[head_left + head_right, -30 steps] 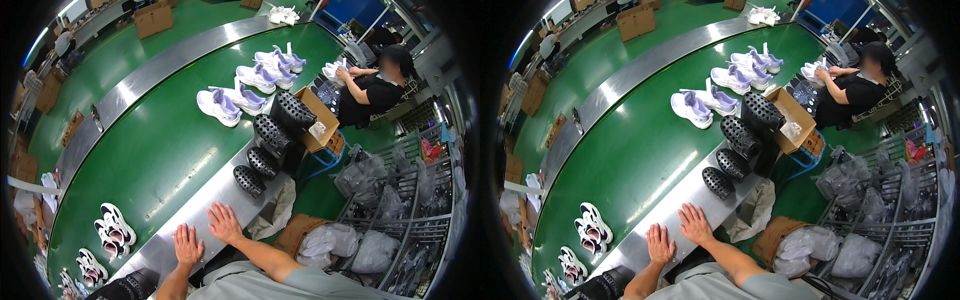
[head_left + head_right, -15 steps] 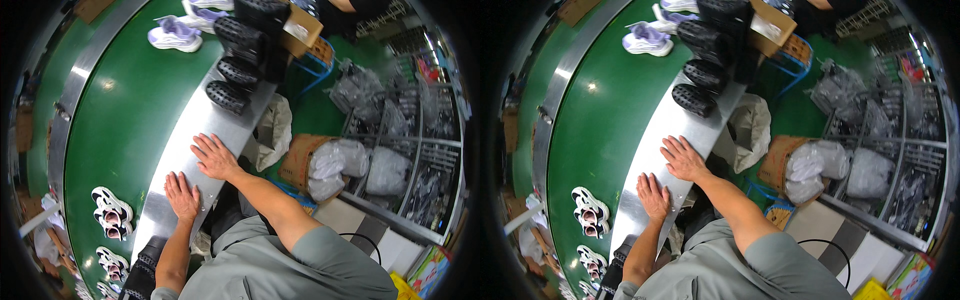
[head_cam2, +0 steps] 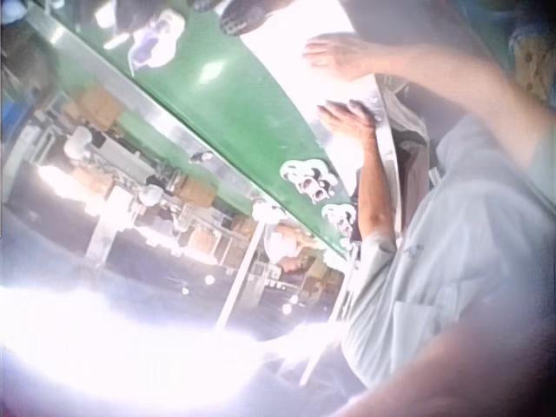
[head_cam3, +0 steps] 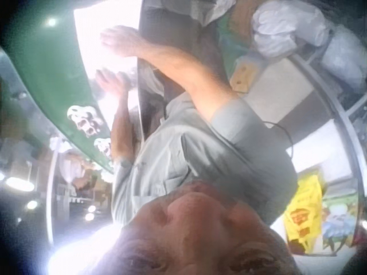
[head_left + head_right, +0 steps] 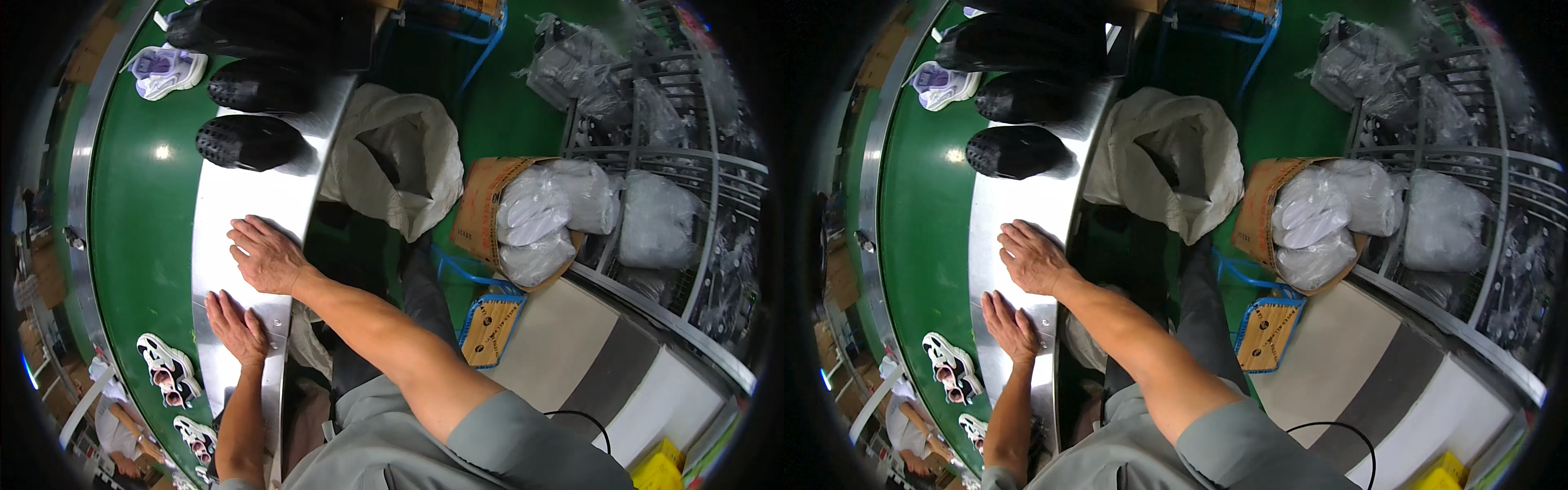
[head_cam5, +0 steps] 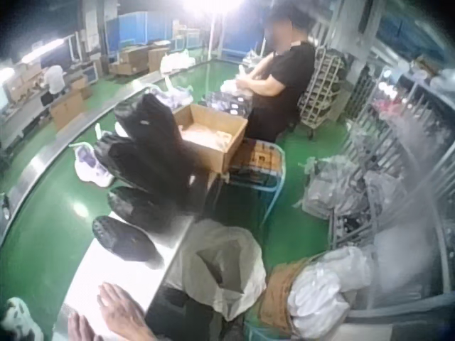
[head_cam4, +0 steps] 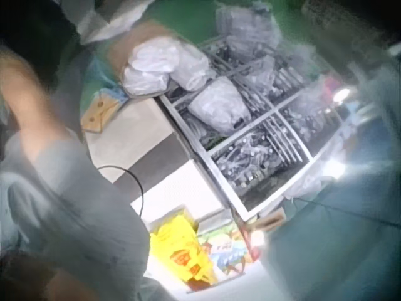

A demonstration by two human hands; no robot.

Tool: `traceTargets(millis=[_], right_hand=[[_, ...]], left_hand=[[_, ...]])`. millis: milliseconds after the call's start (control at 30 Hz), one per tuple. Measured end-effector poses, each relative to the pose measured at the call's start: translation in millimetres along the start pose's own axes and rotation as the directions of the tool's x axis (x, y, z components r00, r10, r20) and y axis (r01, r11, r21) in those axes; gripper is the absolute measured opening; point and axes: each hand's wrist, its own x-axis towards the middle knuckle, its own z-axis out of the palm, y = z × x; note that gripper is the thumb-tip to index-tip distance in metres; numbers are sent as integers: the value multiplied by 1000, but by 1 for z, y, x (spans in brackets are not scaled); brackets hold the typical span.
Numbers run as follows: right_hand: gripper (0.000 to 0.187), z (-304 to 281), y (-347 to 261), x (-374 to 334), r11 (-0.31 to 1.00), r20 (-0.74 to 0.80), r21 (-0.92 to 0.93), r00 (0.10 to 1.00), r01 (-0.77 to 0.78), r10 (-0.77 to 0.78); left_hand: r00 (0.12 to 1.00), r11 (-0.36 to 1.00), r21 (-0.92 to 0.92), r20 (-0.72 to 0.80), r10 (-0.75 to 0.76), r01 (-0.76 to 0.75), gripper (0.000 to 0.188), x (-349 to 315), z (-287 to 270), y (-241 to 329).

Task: The person removes shoes from a bag, places them on a metal ledge by a conveyor belt, and inserts black insoles into white and purple sneakers.

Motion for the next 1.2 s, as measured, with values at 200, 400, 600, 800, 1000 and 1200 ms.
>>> traceTargets(millis=[200, 400, 600, 800, 1000, 1200], right_hand=[[27, -86, 15, -139, 880, -127, 436, 955, -191, 269], [56, -127, 80, -373, 565, 550, -432, 291, -703, 783], [55, -127, 115, -376, 388, 576, -366, 121, -846, 808], [51, -101, 106, -379, 362, 575, -356, 103, -862, 811], [47, -33, 162, -391, 392, 356, -138, 324, -910, 877], [52, 52, 293, -379, 555, 219, -272, 511, -786, 831]], left_hand=[[998, 1000, 2, 65, -16, 16, 66, 0, -9, -5], [988, 997, 72, 149, -43, 33, 64, -2, -16, -4], [979, 990, -140, 201, 26, 2, 39, -4, -70, 125], [703, 857, -511, 635, 320, 71, 24, -46, -13, 205], [553, 892, -435, 716, 425, -122, 41, -1, 154, 225], [563, 762, -488, 517, 645, -425, 46, 117, 350, 264]])
